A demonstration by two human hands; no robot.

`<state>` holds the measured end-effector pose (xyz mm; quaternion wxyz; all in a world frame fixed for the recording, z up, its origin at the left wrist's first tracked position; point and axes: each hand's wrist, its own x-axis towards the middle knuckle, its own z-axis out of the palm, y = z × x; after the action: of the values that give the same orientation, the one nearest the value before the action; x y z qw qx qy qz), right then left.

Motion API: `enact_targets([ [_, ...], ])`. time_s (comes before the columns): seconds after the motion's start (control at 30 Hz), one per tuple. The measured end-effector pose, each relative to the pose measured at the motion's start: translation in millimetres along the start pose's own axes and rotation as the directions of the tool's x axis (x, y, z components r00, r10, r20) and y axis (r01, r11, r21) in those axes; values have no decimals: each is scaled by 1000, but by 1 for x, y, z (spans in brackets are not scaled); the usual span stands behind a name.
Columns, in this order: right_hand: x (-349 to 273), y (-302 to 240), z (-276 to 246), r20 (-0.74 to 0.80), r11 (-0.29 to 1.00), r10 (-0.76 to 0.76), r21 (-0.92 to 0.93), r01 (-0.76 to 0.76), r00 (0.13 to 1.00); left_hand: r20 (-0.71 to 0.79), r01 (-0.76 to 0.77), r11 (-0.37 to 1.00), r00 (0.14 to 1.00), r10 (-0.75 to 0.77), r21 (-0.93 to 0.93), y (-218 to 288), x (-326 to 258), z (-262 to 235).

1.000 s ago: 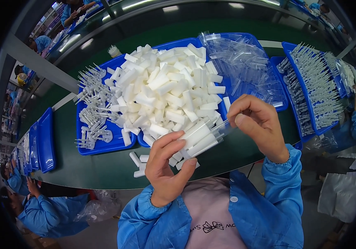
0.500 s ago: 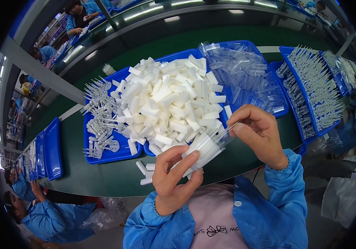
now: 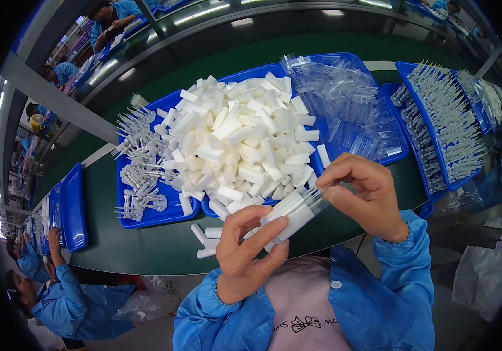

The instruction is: The person assembles components by mounting white foam pieces onto the prongs of plastic base holders, sliding clear plastic covers over them, and securing the bundles with rubber bands.

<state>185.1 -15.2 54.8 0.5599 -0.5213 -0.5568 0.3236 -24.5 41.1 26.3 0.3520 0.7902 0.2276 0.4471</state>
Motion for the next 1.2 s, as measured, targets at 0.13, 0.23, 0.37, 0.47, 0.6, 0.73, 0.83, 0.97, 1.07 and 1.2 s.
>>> enact_targets([
  [0.13, -6, 7, 4, -45, 999, -13, 34, 15, 999, -9, -12, 1000, 1000, 12, 5, -1, 1, 3],
  [0.23, -5, 7, 3, -68, 996, -78, 48, 81, 995, -19, 38, 999, 999, -38, 16, 2, 3, 5],
  [0.37, -15, -3, -2, -14, 999, 7, -31, -8, 1000, -61, 225, 803, 950, -308, -551, -3, -3, 4],
  [0.47, -24, 7, 7, -177, 986, -28, 156, 56, 984, -4, 254, 787, 951, -309, -562, -8, -8, 3],
  [0.6, -29, 8, 10, -267, 983, -112, 109, 146, 957, -49, 146, 899, 982, -182, -414, -10, -11, 2],
  [0.73, -28, 3, 11, -194, 973, -232, -63, 224, 953, -29, 130, 924, 988, -151, -360, 3, -5, 2],
  [0.83, -31, -1, 11, -180, 964, -257, -120, 238, 949, -35, 123, 913, 988, -148, -388, 7, -5, 2],
  [0.97, -34, -4, 13, -180, 925, -334, -252, 285, 925, -9, 120, 910, 991, -134, -396, 3, -9, 3],
  [1.07, -33, -15, 15, -33, 713, -434, -624, 320, 900, 0, 185, 825, 976, -219, -535, -1, -7, 9],
  [1.2, -31, -18, 43, -108, 777, -347, -590, 221, 932, 247, 427, 420, 874, -419, -801, -3, 5, 14],
])
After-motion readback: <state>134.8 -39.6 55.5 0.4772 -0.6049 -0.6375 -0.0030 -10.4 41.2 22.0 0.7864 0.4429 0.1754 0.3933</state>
